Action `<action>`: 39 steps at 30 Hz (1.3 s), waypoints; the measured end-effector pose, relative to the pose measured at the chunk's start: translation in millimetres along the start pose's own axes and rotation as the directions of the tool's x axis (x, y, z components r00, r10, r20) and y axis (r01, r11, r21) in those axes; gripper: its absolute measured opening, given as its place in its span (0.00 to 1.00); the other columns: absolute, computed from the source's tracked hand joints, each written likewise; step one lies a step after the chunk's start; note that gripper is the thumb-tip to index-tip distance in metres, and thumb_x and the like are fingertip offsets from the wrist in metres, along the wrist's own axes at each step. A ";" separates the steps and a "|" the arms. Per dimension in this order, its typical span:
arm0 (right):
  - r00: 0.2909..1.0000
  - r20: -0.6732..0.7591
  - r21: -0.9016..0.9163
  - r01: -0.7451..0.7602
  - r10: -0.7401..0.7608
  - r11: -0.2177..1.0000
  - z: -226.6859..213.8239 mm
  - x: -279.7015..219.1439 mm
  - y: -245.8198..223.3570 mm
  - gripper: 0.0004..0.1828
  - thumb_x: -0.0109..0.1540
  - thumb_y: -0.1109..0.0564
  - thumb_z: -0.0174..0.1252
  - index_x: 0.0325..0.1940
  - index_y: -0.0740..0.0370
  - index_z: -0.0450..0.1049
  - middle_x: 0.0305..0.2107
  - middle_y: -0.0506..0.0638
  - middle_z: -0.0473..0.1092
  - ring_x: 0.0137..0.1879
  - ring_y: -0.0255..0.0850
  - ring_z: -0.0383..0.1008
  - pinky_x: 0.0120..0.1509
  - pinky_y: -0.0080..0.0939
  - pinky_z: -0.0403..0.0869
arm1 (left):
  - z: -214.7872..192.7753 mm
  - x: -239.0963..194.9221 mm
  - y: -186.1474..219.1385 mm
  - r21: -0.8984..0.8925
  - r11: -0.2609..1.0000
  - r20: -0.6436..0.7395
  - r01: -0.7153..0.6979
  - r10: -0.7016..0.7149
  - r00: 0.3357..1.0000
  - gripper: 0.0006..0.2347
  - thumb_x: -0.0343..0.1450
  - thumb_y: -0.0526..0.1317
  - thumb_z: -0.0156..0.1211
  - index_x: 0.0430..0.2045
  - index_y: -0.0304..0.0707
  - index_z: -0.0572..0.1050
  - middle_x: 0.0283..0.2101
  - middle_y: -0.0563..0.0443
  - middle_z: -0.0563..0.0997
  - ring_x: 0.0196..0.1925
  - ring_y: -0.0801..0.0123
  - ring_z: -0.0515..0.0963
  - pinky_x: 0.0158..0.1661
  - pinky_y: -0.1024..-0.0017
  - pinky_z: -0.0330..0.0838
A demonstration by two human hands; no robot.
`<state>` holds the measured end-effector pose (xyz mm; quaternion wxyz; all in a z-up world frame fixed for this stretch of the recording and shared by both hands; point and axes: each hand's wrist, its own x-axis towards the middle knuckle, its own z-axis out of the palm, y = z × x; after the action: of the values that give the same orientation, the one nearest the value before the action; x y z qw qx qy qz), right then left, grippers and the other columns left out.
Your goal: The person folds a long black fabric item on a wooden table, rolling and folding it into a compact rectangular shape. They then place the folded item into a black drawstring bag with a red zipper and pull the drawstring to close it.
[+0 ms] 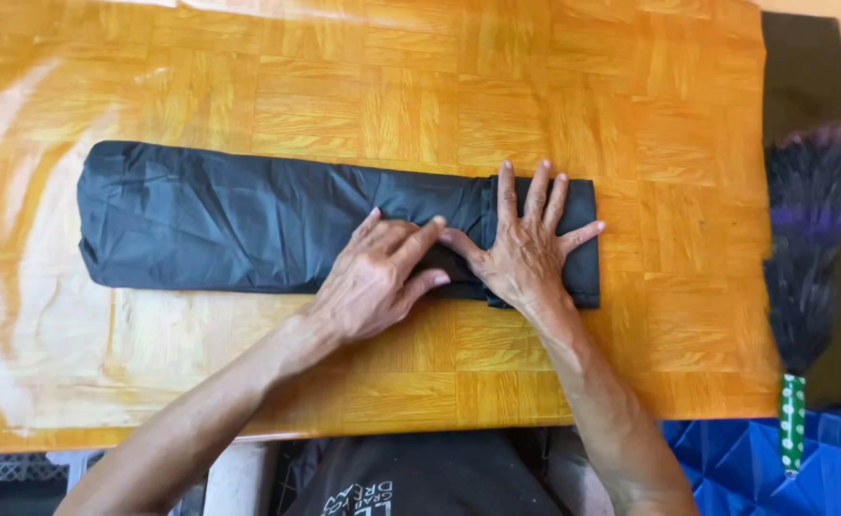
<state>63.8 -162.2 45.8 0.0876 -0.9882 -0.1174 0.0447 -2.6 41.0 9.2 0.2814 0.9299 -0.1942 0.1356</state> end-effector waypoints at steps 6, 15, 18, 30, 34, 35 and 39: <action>1.000 -0.001 0.001 -0.004 0.004 1.000 -1.3 -0.1 -1.0 0.59 0.59 0.20 0.50 0.83 0.54 0.45 0.77 0.70 0.34 0.81 0.70 0.29 0.56 1.03 0.32 | -61.3 -8.6 -12.6 0.374 0.826 -0.135 0.422 -0.401 0.906 0.35 0.72 0.64 0.52 0.72 0.45 0.63 0.67 0.32 0.65 0.72 0.35 0.57 0.59 0.18 0.38; 0.997 -0.079 -0.063 -0.011 0.006 0.998 20.2 5.4 10.1 0.63 0.53 0.12 0.45 0.83 0.43 0.37 0.78 0.67 0.34 0.82 0.68 0.31 0.58 0.98 0.28 | -60.8 -41.5 -29.2 0.432 0.701 -0.305 0.567 -0.478 0.824 0.51 0.63 0.82 0.41 0.77 0.49 0.53 0.78 0.32 0.45 0.76 0.29 0.36 0.57 0.11 0.27; 0.999 -0.035 -0.062 -0.030 0.028 0.998 17.3 5.5 8.3 0.63 0.54 0.12 0.44 0.83 0.42 0.35 0.78 0.66 0.32 0.82 0.67 0.29 0.59 0.97 0.26 | -58.4 -40.8 -31.1 0.441 0.672 -0.276 0.594 -0.529 0.803 0.52 0.61 0.82 0.40 0.77 0.48 0.54 0.78 0.34 0.44 0.77 0.30 0.36 0.57 0.11 0.31; 0.999 -0.022 -0.083 -0.026 0.025 0.996 8.5 4.7 0.8 0.61 0.56 0.11 0.36 0.83 0.46 0.38 0.78 0.66 0.32 0.81 0.67 0.27 0.61 0.97 0.27 | -69.1 -3.4 -13.8 0.485 0.813 0.038 0.321 -0.387 0.921 0.46 0.66 0.74 0.38 0.78 0.47 0.47 0.79 0.39 0.31 0.78 0.35 0.27 0.61 0.16 0.22; 0.998 -0.065 -0.099 -0.003 -0.004 0.995 20.8 5.4 10.0 0.60 0.57 0.12 0.38 0.83 0.47 0.40 0.78 0.67 0.34 0.82 0.67 0.30 0.60 0.98 0.29 | -25.2 17.7 2.1 0.464 0.885 0.062 0.044 -0.082 0.995 0.35 0.74 0.66 0.42 0.73 0.44 0.59 0.78 0.41 0.52 0.77 0.33 0.45 0.62 0.20 0.44; 0.996 -0.088 -0.107 0.019 -0.028 0.994 26.8 6.6 15.2 0.61 0.57 0.14 0.39 0.83 0.51 0.39 0.78 0.68 0.33 0.82 0.68 0.31 0.61 0.98 0.29 | -16.4 24.0 5.1 0.308 0.947 0.148 -0.086 0.041 0.988 0.30 0.76 0.59 0.45 0.72 0.43 0.60 0.77 0.44 0.53 0.78 0.37 0.45 0.63 0.21 0.42; 0.996 -0.085 -0.039 0.008 -0.012 0.999 39.8 8.2 26.0 0.59 0.54 0.39 0.53 0.84 0.58 0.36 0.78 0.67 0.31 0.82 0.66 0.27 0.64 0.96 0.21 | 24.4 38.0 8.0 0.090 0.974 0.287 -0.208 0.174 0.942 0.25 0.79 0.50 0.42 0.75 0.52 0.54 0.78 0.53 0.53 0.80 0.45 0.46 0.66 0.22 0.25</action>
<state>73.2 -178.7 1.4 0.0736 -0.9901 -0.1195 0.0000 31.1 10.0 7.1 0.1810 0.9315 -0.3126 0.0419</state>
